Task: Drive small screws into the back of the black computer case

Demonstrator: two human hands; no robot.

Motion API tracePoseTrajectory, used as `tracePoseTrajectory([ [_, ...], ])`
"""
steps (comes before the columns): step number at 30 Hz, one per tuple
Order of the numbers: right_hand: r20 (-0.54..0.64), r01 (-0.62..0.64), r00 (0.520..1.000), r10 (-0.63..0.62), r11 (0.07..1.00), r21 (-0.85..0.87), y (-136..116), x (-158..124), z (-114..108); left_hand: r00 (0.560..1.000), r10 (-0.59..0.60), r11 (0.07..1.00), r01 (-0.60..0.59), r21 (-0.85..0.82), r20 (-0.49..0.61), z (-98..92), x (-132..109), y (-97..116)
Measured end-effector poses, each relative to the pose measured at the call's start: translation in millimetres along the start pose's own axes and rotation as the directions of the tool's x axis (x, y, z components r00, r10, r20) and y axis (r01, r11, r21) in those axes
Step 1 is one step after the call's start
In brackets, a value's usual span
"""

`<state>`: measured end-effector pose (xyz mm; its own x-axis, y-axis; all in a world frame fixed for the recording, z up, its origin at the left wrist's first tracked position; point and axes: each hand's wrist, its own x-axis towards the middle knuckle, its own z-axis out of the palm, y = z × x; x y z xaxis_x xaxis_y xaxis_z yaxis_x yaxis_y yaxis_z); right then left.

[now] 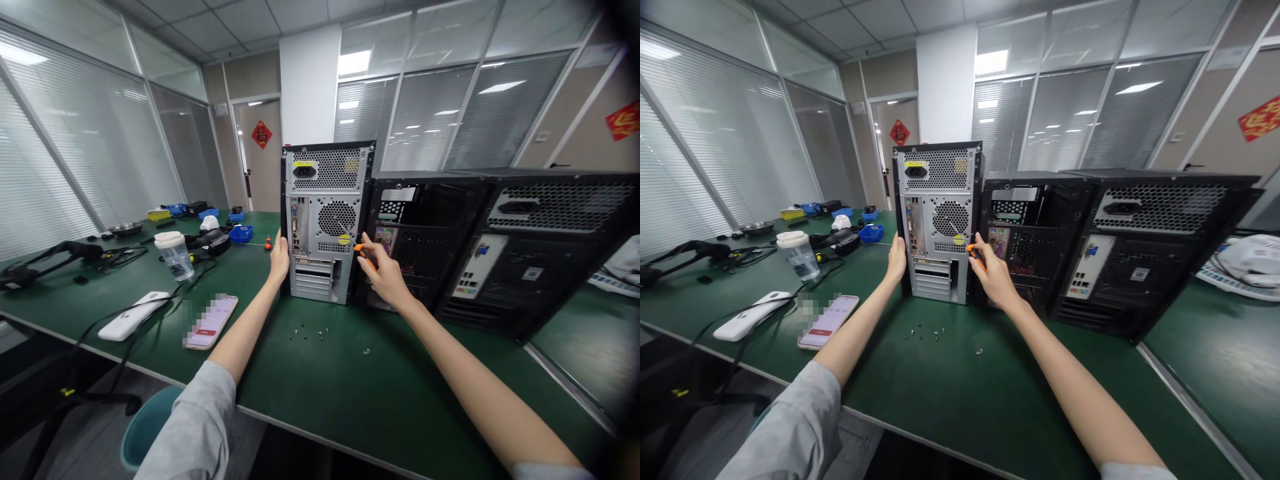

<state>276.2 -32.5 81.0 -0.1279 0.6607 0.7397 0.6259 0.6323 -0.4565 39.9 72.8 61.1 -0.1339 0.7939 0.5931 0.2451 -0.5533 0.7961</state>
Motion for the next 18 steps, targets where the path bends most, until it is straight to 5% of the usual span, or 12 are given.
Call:
tracePoseTrajectory([
  [18, 0.01, -0.06, 0.998, 0.059, 0.996, 0.07, -3.4, 1.3, -3.6, 1.0, 0.021, 1.0, -0.021, 0.006, 0.021, 11.1, -1.7, 4.7],
])
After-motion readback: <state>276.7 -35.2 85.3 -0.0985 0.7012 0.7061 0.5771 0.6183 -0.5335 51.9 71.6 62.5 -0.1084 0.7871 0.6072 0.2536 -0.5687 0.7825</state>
